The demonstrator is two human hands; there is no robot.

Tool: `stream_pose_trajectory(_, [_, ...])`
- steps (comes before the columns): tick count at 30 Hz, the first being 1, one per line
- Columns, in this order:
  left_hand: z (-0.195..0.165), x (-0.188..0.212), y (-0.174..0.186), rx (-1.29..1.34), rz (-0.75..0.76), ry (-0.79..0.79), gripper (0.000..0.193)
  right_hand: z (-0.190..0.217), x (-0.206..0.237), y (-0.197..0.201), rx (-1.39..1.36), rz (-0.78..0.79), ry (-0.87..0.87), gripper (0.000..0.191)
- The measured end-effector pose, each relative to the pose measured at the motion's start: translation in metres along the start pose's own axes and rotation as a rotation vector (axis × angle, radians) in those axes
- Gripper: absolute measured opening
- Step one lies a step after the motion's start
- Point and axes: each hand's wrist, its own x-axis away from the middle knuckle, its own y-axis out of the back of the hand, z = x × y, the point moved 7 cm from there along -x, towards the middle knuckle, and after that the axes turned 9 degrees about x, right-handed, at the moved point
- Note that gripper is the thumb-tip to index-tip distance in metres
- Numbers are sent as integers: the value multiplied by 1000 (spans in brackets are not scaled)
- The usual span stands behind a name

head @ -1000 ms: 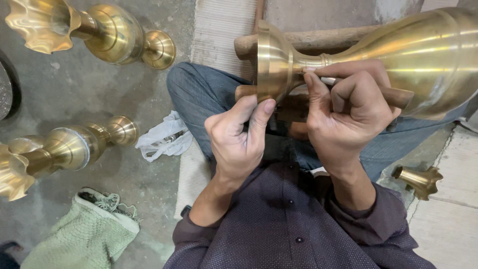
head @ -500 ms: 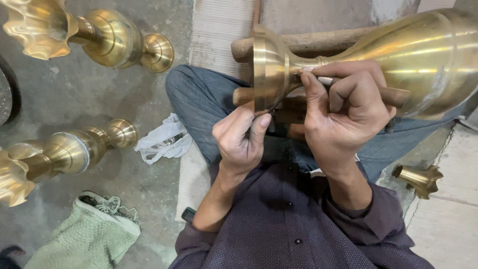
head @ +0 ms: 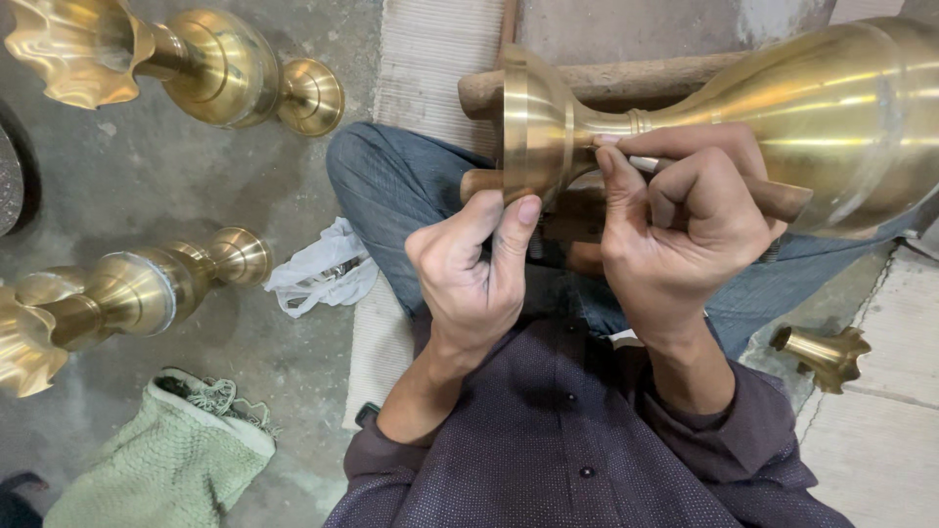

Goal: The person sits on the floor with a brass vase resting on a wooden support and uses a small hand tool to score and smooth the seam around the vase's neck, rotating the vase to work around it. They reposition the vase on the support and continue tooling the seam near the flared rim.

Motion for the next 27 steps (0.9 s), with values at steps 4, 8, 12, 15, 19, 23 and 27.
stream_pose_trajectory(4, [-9,-8,0,-2,4,39,20,-6,0,-1,0,-5,-40,50])
stream_pose_trajectory(8, [-8,-11,0,-11,2,61,18,1,-3,-1,-2,6,38,53])
stream_pose_trajectory(12, [2,-5,-1,-29,5,-18,21,4,-6,0,26,-7,29,53])
stream_pose_trajectory(15, [9,3,-1,-12,32,-162,19,5,-6,-1,20,-23,28,53])
stream_pose_trajectory(19, [18,14,-2,-25,42,-246,15,2,-5,-1,-8,-19,29,52])
stream_pose_trajectory(23, [21,11,0,-38,63,-225,13,-2,-2,-2,-71,8,5,53])
stream_pose_trajectory(27, [14,9,1,-54,55,-99,16,-3,4,0,-20,8,13,54])
